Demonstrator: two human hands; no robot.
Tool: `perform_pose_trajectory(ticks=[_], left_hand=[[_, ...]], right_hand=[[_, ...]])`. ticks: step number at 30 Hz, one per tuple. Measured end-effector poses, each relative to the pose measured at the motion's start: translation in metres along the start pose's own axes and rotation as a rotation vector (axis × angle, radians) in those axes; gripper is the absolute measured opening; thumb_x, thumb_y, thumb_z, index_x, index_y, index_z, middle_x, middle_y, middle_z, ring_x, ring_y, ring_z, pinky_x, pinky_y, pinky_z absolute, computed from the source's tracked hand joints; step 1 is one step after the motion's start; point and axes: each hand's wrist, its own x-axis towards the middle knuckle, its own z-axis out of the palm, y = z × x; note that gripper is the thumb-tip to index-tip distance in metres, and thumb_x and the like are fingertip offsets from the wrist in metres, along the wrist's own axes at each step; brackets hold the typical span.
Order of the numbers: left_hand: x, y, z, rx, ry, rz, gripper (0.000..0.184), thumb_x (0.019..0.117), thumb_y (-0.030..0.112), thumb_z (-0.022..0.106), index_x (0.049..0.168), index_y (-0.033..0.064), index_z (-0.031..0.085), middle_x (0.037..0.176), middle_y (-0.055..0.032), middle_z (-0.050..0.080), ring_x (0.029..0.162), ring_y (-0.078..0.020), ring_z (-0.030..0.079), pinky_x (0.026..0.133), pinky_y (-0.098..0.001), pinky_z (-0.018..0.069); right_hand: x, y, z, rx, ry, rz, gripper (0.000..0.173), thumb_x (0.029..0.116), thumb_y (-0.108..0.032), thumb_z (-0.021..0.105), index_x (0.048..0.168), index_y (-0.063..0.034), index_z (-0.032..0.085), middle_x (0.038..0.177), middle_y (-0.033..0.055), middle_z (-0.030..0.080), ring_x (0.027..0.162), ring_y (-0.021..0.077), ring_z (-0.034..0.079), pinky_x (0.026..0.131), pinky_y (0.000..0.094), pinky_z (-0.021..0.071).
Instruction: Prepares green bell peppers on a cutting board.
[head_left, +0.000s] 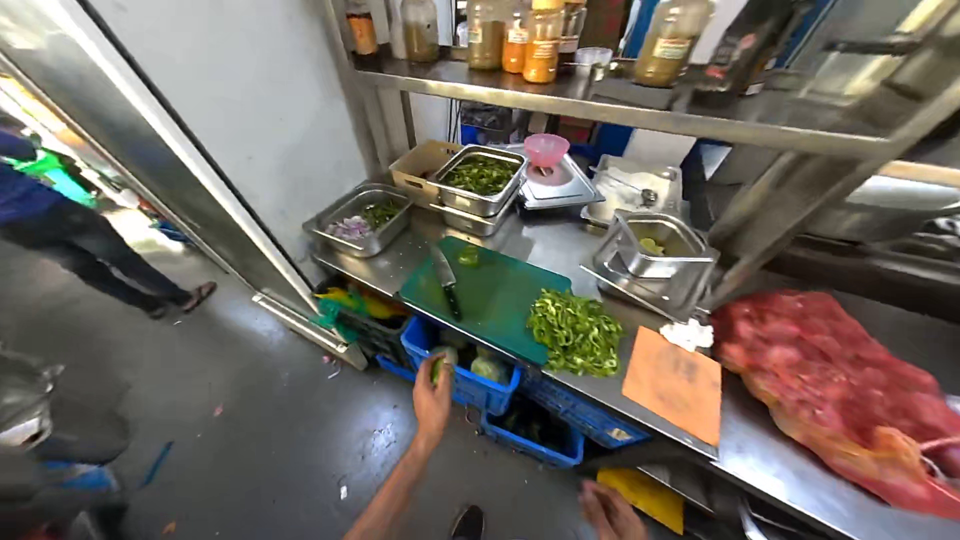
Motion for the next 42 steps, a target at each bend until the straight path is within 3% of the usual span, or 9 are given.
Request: perform_pose_trajectory(ticks=[7, 12, 15, 22, 27, 30, 33, 39, 42], left_hand=[[0.065, -0.001, -0.047, -0.423, 0.161, -0.181, 0.051, 0.1013, 0.025, 0.063, 0.142, -0.002, 0.049, 0.119, -0.021, 0.065, 0.1, -0.0273, 0.069, 0.083, -0.0443, 0.061], [0.094, 0.012, -0.063, -0.383, 0.226, -0.214, 0.039, 0.1071, 0.023, 0.05, 0.135, -0.003, 0.056, 0.118, -0.018, 0.066, 0.104, -0.0232, 0.066, 0.089, -0.0415, 0.0564], [0.126, 0.017, -0.071, -0.301, 0.253, -0.158, 0.036, 0.1063, 0.025, 0.051, 0.127, -0.0024, 0.062, 0.114, -0.0153, 0.069, 0.103, -0.0215, 0.067, 0.091, -0.0405, 0.0566], [0.241, 0.012, -0.063, 0.006, 0.233, -0.067, 0.032, 0.105, 0.023, 0.058, 0.125, -0.0002, 0.067, 0.118, -0.0145, 0.071, 0.109, -0.0205, 0.068, 0.097, -0.041, 0.0563], [0.341, 0.002, -0.038, 0.245, 0.131, -0.071, 0.033, 0.1066, 0.022, 0.057, 0.133, 0.005, 0.063, 0.119, -0.0164, 0.071, 0.103, -0.0278, 0.07, 0.094, -0.0501, 0.0573], [0.374, -0.011, -0.024, 0.495, 0.067, -0.012, 0.039, 0.1071, 0.027, 0.055, 0.14, 0.0082, 0.059, 0.13, -0.0199, 0.067, 0.117, -0.038, 0.066, 0.101, -0.0609, 0.0519], [0.375, -0.014, -0.003, 0.799, 0.106, 0.232, 0.048, 0.1052, 0.032, 0.054, 0.146, 0.0062, 0.055, 0.151, -0.0203, 0.051, 0.144, -0.0421, 0.042, 0.119, -0.0623, 0.0314], [0.308, -0.041, 0.055, 0.991, -0.442, 0.467, 0.088, 0.1008, 0.067, 0.038, 0.162, 0.0042, 0.029, 0.171, -0.0165, 0.019, 0.159, -0.0362, 0.01, 0.128, -0.0608, 0.0107], [0.231, -0.012, 0.038, 0.598, -1.199, 0.643, 0.069, 0.1002, 0.053, 0.059, 0.15, 0.0051, 0.051, 0.159, -0.0151, 0.046, 0.151, -0.0306, 0.037, 0.125, -0.0516, 0.0302]], right_hand=[[0.188, -0.174, 0.178, -0.444, -0.3, -0.359, 0.033, 0.1025, -0.031, 0.059, 0.127, -0.0104, 0.069, 0.116, 0.0076, 0.072, 0.101, 0.0189, 0.071, 0.093, 0.0404, 0.059], [0.287, -0.193, 0.286, -0.65, -0.278, -0.362, 0.071, 0.0968, -0.047, 0.067, 0.153, -0.0076, 0.047, 0.142, 0.0218, 0.057, 0.129, 0.0394, 0.057, 0.106, 0.0555, 0.049], [0.313, -0.194, 0.32, -0.783, -0.307, -0.364, 0.062, 0.0991, -0.028, 0.066, 0.153, -0.0052, 0.047, 0.146, 0.0266, 0.051, 0.131, 0.0445, 0.054, 0.107, 0.0555, 0.0485], [0.337, -0.213, 0.286, -0.437, -0.338, -0.178, 0.049, 0.0997, -0.023, 0.058, 0.145, -0.0049, 0.054, 0.123, 0.0174, 0.069, 0.108, 0.0306, 0.069, 0.095, 0.0511, 0.0557], [0.331, -0.198, 0.234, -0.163, -0.326, -0.109, 0.052, 0.1015, -0.034, 0.061, 0.147, -0.0121, 0.049, 0.097, 0.0079, 0.069, 0.069, 0.0195, 0.066, 0.062, 0.042, 0.0586], [0.322, -0.19, 0.21, -0.113, -0.244, -0.123, 0.052, 0.1011, -0.028, 0.062, 0.147, -0.0095, 0.049, 0.098, 0.0069, 0.07, 0.065, 0.0178, 0.066, 0.057, 0.0389, 0.0593], [0.315, -0.192, 0.188, -0.071, -0.12, -0.12, 0.051, 0.1002, -0.02, 0.063, 0.146, -0.0042, 0.047, 0.108, 0.0085, 0.069, 0.067, 0.018, 0.07, 0.056, 0.0373, 0.0642], [0.286, -0.198, 0.171, -0.065, 0.172, -0.116, 0.051, 0.098, -0.02, 0.064, 0.143, -0.0018, 0.048, 0.11, 0.009, 0.068, 0.066, 0.0164, 0.068, 0.052, 0.0344, 0.0616], [0.26, -0.207, 0.191, -0.014, 0.309, -0.133, 0.052, 0.0979, -0.019, 0.064, 0.143, -0.0004, 0.046, 0.103, 0.0088, 0.068, 0.064, 0.0172, 0.067, 0.052, 0.0342, 0.0608]])
